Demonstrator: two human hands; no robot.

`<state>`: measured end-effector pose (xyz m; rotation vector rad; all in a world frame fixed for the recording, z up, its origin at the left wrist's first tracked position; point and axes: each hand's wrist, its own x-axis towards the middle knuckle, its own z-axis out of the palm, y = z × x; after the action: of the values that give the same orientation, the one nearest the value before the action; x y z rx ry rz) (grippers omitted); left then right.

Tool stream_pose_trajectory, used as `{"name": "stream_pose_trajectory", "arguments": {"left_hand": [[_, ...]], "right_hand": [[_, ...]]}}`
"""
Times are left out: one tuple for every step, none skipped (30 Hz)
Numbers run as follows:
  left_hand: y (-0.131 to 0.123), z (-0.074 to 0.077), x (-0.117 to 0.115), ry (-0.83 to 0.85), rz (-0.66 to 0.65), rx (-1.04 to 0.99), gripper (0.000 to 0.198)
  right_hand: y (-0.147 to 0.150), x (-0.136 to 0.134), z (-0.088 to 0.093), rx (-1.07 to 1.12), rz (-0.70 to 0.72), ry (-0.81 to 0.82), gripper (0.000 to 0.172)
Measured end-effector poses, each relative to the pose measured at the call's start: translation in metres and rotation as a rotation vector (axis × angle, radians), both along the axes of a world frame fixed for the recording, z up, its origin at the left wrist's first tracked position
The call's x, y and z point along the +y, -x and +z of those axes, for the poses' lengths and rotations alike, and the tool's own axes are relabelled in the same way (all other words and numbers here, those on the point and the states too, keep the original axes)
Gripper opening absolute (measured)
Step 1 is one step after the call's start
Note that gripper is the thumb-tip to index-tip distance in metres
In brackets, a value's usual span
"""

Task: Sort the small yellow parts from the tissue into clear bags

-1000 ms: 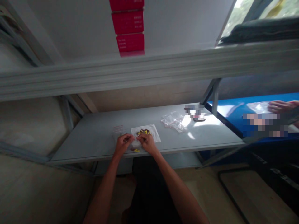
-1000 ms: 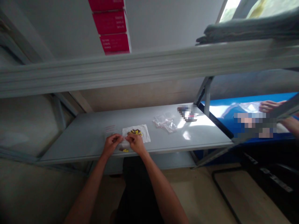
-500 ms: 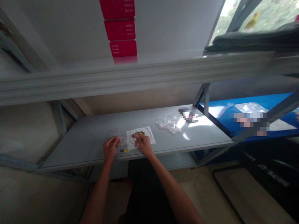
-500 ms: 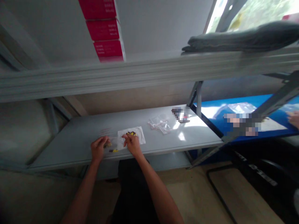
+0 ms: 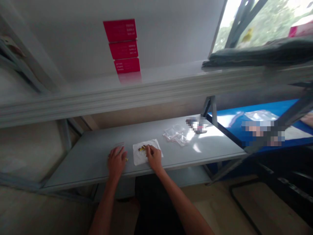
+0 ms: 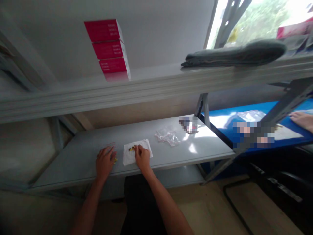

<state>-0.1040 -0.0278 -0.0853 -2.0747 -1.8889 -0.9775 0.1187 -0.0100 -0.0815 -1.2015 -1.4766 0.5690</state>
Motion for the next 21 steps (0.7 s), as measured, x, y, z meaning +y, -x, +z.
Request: {"name": "stream_pose_trajectory", "arguments": {"left_hand": [[-0.003, -0.005, 0.0, 0.027, -0.047, 0.019, 0.042], [-0.005, -0.011, 0.0, 0.053, -0.075, 0.037, 0.047], [-0.005, -0.016, 0.002, 0.083, -0.092, 0.062, 0.051], [-0.004, -0.021, 0.004, 0.109, -0.095, 0.088, 0.055], [-0.002, -0.025, 0.006, 0.132, -0.092, 0.118, 0.057], [0.001, -0.029, 0.009, 0.152, -0.084, 0.151, 0.059], [0.003, -0.031, 0.012, 0.168, -0.076, 0.184, 0.06], [0.005, -0.033, 0.014, 0.182, -0.069, 0.215, 0.061], [0.007, -0.034, 0.017, 0.192, -0.061, 0.242, 0.062], [0.008, -0.034, 0.019, 0.199, -0.055, 0.26, 0.062], [0.008, -0.034, 0.02, 0.202, -0.053, 0.27, 0.062], [0.008, -0.033, 0.021, 0.198, -0.051, 0.268, 0.062], [0.007, -0.032, 0.021, 0.187, -0.049, 0.259, 0.062], [0.006, -0.03, 0.02, 0.166, -0.048, 0.242, 0.062], [0.005, -0.027, 0.019, 0.136, -0.047, 0.223, 0.062], [0.004, -0.024, 0.017, 0.097, -0.044, 0.202, 0.062], [0.003, -0.019, 0.014, 0.05, -0.041, 0.179, 0.061], [0.002, -0.014, 0.01, -0.002, -0.039, 0.156, 0.06], [0.0, -0.009, 0.007, -0.057, -0.042, 0.131, 0.058], [-0.004, -0.004, 0.003, -0.112, -0.053, 0.104, 0.054], [-0.009, 0.002, -0.002, -0.162, -0.078, 0.079, 0.05]], "right_hand": [[-0.009, 0.003, 0.001, -0.051, -0.063, -0.034, 0.042], [-0.021, 0.008, 0.001, -0.12, -0.131, -0.073, 0.037], [-0.034, 0.013, 0.002, -0.178, -0.204, -0.102, 0.031], [-0.049, 0.02, 0.003, -0.226, -0.275, -0.122, 0.027], [-0.064, 0.027, 0.004, -0.292, -0.321, -0.127, 0.027], [-0.078, 0.033, 0.004, -0.367, -0.369, -0.109, 0.034], [-0.091, 0.04, 0.005, -0.438, -0.422, -0.07, 0.043], [-0.101, 0.045, 0.005, -0.51, -0.451, -0.02, 0.049], [-0.109, 0.049, 0.004, -0.574, -0.46, 0.036, 0.05], [-0.115, 0.051, 0.003, -0.628, -0.458, 0.084, 0.047], [-0.118, 0.053, 0.002, -0.672, -0.445, 0.117, 0.04], [-0.12, 0.053, 0.001, -0.703, -0.43, 0.13, 0.032], [-0.12, 0.053, 0.0, -0.719, -0.423, 0.125, 0.027], [-0.12, 0.052, -0.001, -0.722, -0.422, 0.104, 0.026], [-0.12, 0.051, -0.002, -0.711, -0.429, 0.072, 0.026], [-0.12, 0.05, -0.002, -0.688, -0.443, 0.038, 0.026], [-0.12, 0.049, -0.001, -0.655, -0.458, 0.001, 0.026], [-0.12, 0.048, 0.001, -0.617, -0.464, -0.043, 0.026], [-0.119, 0.046, 0.004, -0.571, -0.457, -0.096, 0.026], [-0.117, 0.043, 0.008, -0.516, -0.438, -0.154, 0.027], [-0.113, 0.039, 0.014, -0.455, -0.402, -0.213, 0.027]]}}
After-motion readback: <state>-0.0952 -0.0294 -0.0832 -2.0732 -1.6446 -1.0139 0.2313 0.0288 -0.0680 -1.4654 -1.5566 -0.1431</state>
